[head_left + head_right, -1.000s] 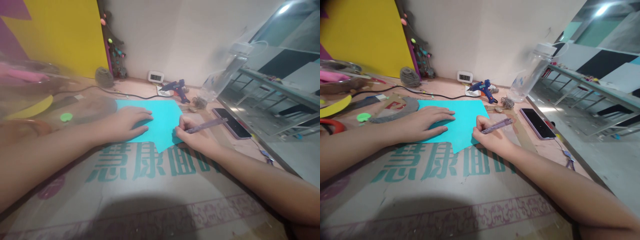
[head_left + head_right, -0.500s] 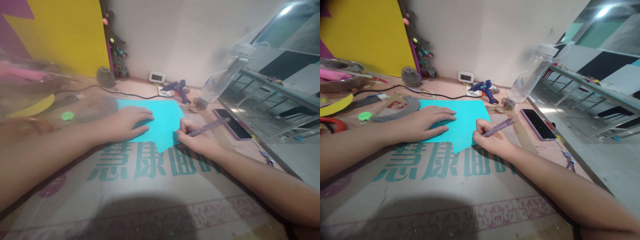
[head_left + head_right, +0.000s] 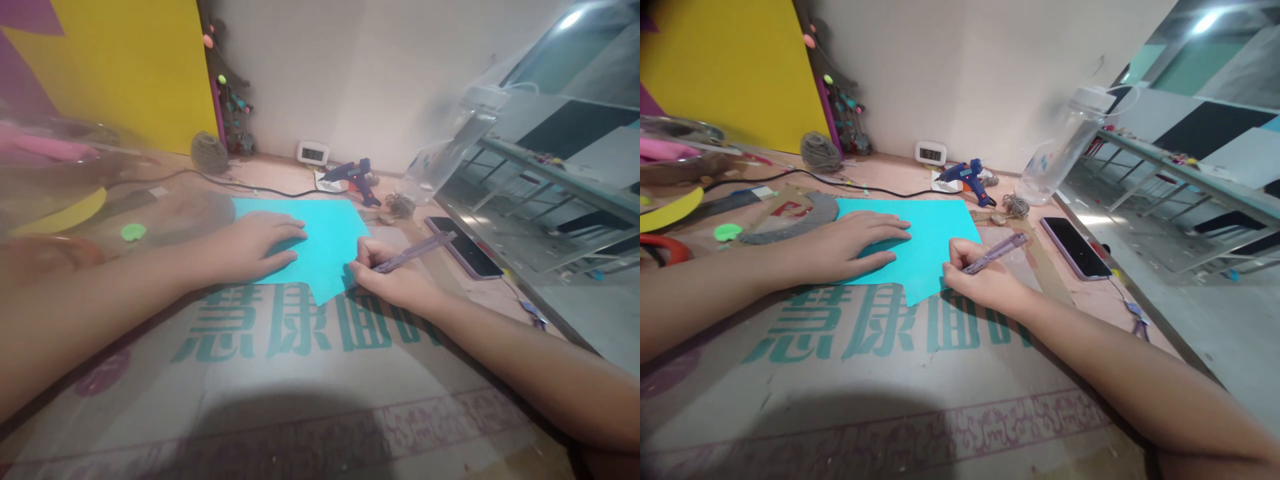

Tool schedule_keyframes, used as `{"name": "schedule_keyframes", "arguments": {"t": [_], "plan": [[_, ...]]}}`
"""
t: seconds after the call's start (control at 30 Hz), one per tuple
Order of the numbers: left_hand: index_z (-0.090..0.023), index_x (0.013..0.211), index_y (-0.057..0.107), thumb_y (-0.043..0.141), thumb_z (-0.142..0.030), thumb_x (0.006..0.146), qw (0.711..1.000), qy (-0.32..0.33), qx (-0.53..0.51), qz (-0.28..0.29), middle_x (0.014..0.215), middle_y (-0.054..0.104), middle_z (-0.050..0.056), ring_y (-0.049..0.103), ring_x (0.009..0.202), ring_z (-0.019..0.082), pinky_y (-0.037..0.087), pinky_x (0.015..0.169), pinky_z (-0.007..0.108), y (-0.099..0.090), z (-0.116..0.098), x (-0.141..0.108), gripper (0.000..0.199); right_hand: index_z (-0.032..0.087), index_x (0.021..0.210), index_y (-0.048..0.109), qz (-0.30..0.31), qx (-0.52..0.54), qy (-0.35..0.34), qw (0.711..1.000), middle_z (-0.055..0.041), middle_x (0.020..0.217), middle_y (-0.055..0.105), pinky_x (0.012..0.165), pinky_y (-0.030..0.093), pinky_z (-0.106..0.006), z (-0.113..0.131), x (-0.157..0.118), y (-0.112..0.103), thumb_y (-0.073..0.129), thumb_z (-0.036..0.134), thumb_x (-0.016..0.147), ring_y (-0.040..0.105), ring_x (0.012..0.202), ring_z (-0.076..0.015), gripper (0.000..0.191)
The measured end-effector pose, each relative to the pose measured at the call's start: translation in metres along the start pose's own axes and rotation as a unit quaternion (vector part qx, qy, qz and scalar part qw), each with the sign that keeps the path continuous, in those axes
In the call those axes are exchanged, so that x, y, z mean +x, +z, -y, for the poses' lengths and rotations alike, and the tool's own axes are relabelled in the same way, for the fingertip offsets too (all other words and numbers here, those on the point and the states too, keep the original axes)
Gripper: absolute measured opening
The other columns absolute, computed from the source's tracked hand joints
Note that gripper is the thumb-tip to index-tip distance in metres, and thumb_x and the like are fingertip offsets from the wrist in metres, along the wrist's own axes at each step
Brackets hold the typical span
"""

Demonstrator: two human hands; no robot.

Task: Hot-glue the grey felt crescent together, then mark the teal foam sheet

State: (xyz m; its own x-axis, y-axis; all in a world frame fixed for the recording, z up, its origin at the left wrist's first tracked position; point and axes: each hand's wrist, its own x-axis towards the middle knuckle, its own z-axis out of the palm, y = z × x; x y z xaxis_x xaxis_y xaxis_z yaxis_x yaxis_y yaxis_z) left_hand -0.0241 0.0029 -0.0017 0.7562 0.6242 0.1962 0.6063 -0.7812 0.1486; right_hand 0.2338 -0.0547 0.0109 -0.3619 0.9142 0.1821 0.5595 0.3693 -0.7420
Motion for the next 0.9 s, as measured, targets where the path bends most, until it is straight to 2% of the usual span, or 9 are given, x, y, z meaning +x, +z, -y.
{"name": "schedule_keyframes", "arguments": {"t": [0.4,0.5,0.63,0.77,0.9], "plan": [[-0.022,0.133,0.055,0.039,-0.047,0.096,1.0,0.002,0.002,-0.001,0.144,0.052,0.007,0.046,0.133,0.026,0.033,0.112,0.043,-0.001,-0.001,0.0,0.047,0.023,0.061,0.032,0.014,0.008,-0.005,1.0,0.0067,0.054,0.038,0.052,0.028,-0.025,-0.002,0.0,0.001,0.054,0.022,0.078,0.036,0.052,-0.0097,0.028],[-0.023,0.133,0.055,0.039,-0.047,0.095,1.0,0.001,0.001,0.0,0.144,0.052,0.006,0.046,0.133,0.026,0.033,0.112,0.044,0.0,-0.001,0.0,0.047,0.023,0.062,0.035,-0.026,0.016,-0.004,1.0,0.0065,0.053,0.041,0.052,0.03,-0.025,0.001,0.001,-0.005,0.057,0.026,0.081,0.038,0.052,-0.0101,0.029],[-0.023,0.134,0.055,0.039,-0.047,0.096,1.0,0.007,0.001,0.006,0.145,0.052,0.006,0.047,0.132,0.026,0.034,0.111,0.043,-0.002,0.001,0.0,0.047,0.022,0.068,0.045,-0.078,0.01,0.04,0.996,0.0069,0.048,0.043,0.051,0.031,-0.026,0.005,0.001,-0.022,0.056,0.035,0.088,0.041,0.047,-0.0105,0.026],[-0.022,0.13,0.058,0.042,-0.046,0.094,1.0,0.02,0.013,0.02,0.141,0.056,0.006,0.049,0.13,0.026,0.035,0.11,0.042,-0.008,0.006,-0.001,0.046,0.021,0.066,0.049,-0.058,0.007,0.044,0.997,0.005,0.049,0.048,0.051,0.034,-0.026,0.001,0.0,-0.032,0.056,0.035,0.088,0.045,0.048,-0.0106,0.027],[-0.021,0.119,0.064,0.042,-0.047,0.094,0.999,0.004,0.031,0.016,0.128,0.065,0.007,0.055,0.12,0.027,0.037,0.107,0.043,-0.013,0.006,0.0,0.043,0.021,0.073,0.051,-0.034,0.04,0.047,0.997,0.0045,0.055,0.054,0.049,0.034,-0.024,-0.004,-0.001,-0.022,0.063,0.038,0.083,0.048,0.05,-0.0108,0.023]]}}
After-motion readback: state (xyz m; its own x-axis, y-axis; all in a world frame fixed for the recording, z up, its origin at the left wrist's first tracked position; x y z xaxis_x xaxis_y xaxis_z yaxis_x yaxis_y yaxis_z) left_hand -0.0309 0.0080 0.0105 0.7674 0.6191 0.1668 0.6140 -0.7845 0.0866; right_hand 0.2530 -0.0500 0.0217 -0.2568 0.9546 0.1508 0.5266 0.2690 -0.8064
